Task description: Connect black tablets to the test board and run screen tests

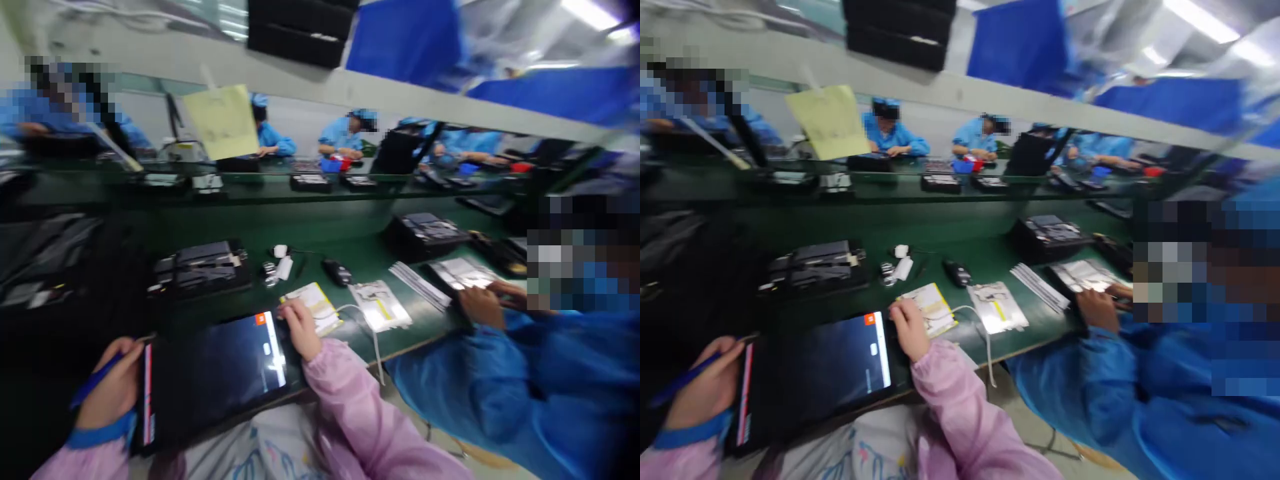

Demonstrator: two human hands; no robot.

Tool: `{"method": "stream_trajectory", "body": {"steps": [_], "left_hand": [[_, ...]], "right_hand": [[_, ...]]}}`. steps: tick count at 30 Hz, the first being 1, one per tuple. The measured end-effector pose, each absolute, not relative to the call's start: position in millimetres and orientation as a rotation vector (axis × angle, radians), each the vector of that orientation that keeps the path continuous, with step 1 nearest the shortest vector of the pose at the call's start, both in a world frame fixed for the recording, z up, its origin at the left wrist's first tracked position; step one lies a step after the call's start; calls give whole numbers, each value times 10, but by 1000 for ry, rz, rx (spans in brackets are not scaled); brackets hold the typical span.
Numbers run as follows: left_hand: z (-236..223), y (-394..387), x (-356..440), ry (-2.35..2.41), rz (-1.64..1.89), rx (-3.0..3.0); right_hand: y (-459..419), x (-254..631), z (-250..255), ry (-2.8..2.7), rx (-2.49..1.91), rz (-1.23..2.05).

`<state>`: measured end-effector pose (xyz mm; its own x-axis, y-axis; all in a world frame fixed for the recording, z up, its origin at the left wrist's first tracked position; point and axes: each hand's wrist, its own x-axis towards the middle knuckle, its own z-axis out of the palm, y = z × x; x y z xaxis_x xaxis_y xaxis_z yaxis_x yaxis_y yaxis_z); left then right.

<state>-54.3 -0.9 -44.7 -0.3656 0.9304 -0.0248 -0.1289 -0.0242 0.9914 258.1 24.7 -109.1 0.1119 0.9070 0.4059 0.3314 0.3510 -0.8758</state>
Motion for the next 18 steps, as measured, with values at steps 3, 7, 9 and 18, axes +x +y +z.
{"method": "stream_trajectory", "body": {"steps": [3,7,9,18], "left_hand": [[-547,-84,-549,1378,1553,752],[-639,-135,-520,1341,1556,800],[-679,-152,-527,1342,1557,804],[-806,-152,-542,1518,1527,998]], "right_hand": [[180,2600,-1131,-1436,-1168,677],[102,2631,-1121,-1459,-1151,710],[73,2643,-1116,-1477,-1146,717],[-14,2727,-1131,-1516,-1199,759]]}}
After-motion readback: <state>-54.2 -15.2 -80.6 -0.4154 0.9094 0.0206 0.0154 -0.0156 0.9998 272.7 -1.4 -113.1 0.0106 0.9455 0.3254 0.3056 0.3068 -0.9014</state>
